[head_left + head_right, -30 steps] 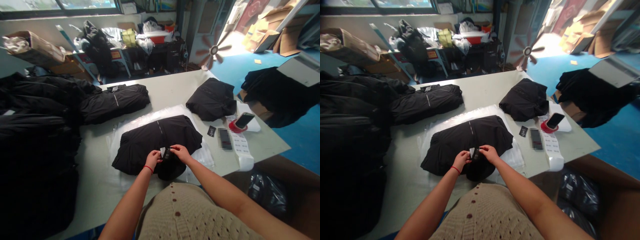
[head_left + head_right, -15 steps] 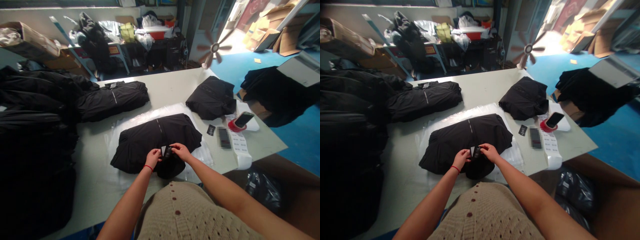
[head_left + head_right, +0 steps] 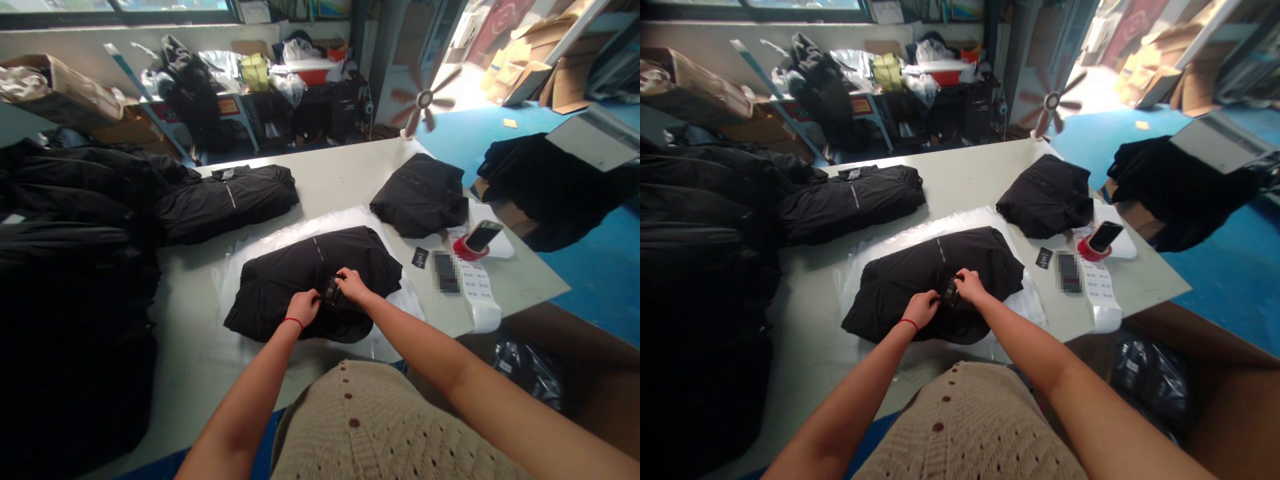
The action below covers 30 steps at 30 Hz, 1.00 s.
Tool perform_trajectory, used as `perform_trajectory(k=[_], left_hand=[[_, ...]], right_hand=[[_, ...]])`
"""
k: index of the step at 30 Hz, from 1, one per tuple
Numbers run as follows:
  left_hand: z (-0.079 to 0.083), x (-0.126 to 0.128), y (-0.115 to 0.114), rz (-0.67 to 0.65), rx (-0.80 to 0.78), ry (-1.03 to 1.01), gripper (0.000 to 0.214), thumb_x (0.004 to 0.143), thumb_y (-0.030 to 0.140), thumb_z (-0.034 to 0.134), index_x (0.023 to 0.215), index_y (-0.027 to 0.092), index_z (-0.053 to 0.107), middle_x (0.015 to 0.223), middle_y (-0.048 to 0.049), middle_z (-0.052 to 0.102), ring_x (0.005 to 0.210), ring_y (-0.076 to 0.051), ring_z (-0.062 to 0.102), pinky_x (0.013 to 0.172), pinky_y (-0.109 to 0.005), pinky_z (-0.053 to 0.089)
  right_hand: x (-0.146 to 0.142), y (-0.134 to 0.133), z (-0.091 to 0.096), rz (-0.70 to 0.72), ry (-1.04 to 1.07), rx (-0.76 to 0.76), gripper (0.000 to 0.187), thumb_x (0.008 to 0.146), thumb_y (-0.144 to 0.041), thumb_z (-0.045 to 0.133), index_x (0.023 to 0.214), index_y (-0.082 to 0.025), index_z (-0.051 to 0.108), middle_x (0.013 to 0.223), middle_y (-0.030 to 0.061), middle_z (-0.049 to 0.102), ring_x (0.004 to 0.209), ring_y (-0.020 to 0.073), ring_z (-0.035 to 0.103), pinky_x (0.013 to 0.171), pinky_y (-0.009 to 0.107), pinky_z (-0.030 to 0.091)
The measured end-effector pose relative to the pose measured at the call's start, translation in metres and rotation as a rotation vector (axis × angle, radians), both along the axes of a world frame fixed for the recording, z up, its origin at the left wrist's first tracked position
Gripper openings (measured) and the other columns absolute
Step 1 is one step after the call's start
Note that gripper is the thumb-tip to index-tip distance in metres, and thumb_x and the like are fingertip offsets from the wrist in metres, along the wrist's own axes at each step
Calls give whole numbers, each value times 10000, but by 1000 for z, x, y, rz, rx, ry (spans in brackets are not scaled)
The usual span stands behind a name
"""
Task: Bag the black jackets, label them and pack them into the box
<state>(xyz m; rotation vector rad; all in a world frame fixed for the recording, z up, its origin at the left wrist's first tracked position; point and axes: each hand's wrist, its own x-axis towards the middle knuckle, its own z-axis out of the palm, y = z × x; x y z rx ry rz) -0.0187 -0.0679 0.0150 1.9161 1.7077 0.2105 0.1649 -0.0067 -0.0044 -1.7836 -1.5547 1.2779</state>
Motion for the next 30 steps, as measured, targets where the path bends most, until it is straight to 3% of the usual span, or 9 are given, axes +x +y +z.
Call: perform_trajectory(k=[3,5,8,17,24,27,30], left_hand=[[1,-5,10,98,-76,-46,186,866,256,531,990,237,669,940,-50,731,897,-198,664,838,-293,457],[1,-6,16,154,-105,-71,196,874,271,518,997,223,663,936,-56,727,862,-191,663,791,-278,461],[0,-4,26,200,-125,-99,217,875,301,512,988,194,664,948,-72,721,850,-189,656,766,-274,464],[0,1,53,287,-181,-77,241,859,338,532,970,177,673,990,-92,719,902,-202,651,783,-282,471],[0,3,45,269,-169,-139,200,819,329,576,913,184,676,908,-68,722,836,-187,650,749,-273,479],[6,-1,31,190,-219,-277,227,784,388,605,835,181,683,818,-44,713,775,-182,646,725,-272,490],[18,-25,21,258,-61,-319,269,816,402,544,879,187,693,893,-55,718,871,-201,653,821,-301,497]], right_hand=[[1,11,4,-85,126,-197,114,722,-222,671,819,-211,612,756,-11,596,721,142,580,721,287,496],[2,17,7,-120,193,-248,138,691,-207,698,776,-203,590,677,-23,575,667,142,572,644,277,496],[4,24,12,-173,275,-259,181,686,-183,699,805,-205,564,691,-22,577,657,134,577,589,262,508],[-10,50,23,-224,372,-135,233,689,-128,683,871,-204,558,869,6,600,746,128,601,631,263,557],[-13,53,24,-174,223,-65,276,691,-152,665,952,-202,593,920,4,602,805,137,584,751,296,521],[-9,32,17,-19,-42,49,383,693,-148,655,1066,-206,592,936,13,614,863,157,578,837,314,476],[3,12,12,180,-317,255,387,726,-220,666,1107,-224,598,1063,65,615,1020,223,539,932,373,412]])
